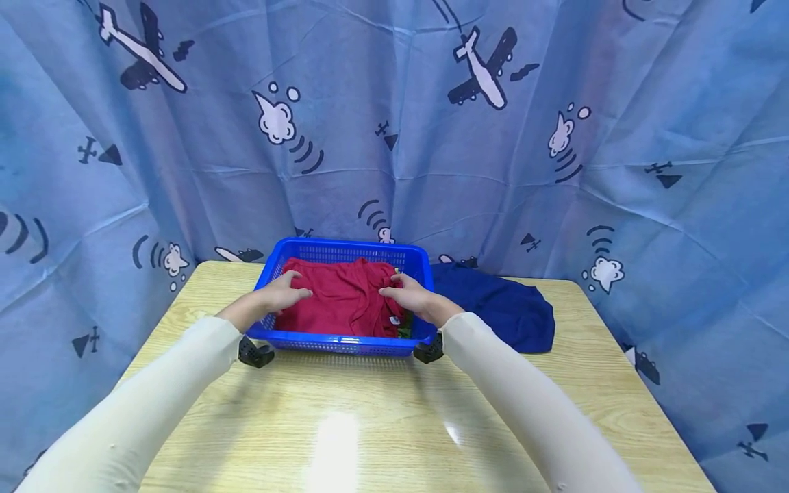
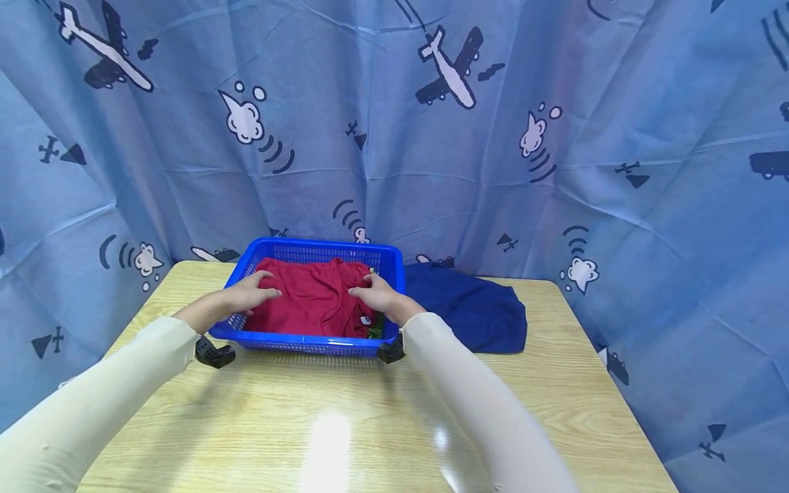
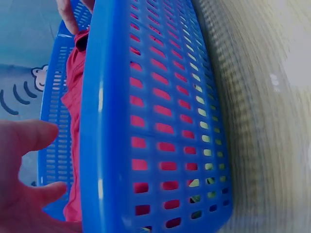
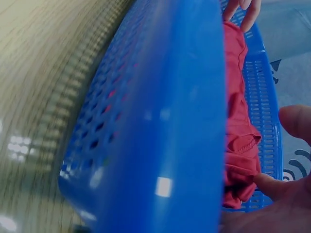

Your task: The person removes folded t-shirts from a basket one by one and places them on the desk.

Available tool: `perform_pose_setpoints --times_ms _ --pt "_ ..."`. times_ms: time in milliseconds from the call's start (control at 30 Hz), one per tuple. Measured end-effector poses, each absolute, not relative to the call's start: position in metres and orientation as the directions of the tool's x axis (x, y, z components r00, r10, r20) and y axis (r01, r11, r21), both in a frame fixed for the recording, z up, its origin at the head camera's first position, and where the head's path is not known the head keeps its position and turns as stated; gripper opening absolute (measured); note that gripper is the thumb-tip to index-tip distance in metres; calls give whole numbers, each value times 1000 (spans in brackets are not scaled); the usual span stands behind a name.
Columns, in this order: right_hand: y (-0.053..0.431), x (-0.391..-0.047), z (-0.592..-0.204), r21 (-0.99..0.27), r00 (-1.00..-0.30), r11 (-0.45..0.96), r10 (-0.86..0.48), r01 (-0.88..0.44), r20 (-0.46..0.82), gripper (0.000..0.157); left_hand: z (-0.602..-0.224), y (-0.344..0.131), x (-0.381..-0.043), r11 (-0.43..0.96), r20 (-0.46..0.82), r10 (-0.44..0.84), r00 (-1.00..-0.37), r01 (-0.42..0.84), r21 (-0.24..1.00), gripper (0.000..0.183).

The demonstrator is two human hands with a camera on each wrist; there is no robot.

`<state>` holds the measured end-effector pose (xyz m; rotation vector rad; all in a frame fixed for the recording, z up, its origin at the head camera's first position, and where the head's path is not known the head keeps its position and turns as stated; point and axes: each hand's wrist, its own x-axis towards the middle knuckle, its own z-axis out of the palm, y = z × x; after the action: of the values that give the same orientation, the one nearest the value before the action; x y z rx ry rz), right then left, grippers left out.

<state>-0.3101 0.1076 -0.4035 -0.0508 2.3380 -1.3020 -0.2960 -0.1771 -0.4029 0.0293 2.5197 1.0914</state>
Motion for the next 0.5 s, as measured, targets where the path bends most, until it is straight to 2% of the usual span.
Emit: perform_pose_setpoints --times_ms 267,500 --pt "109 -314 -406 -829 -878 512 -262 225 -400 68 -406 -169 -295 525 -381 95 -920 -279 804 78" --pt "110 -315 -406 -830 -876 516 -276 212 -395 71 -407 -171 -295 555 -426 105 -898 -303 775 77"
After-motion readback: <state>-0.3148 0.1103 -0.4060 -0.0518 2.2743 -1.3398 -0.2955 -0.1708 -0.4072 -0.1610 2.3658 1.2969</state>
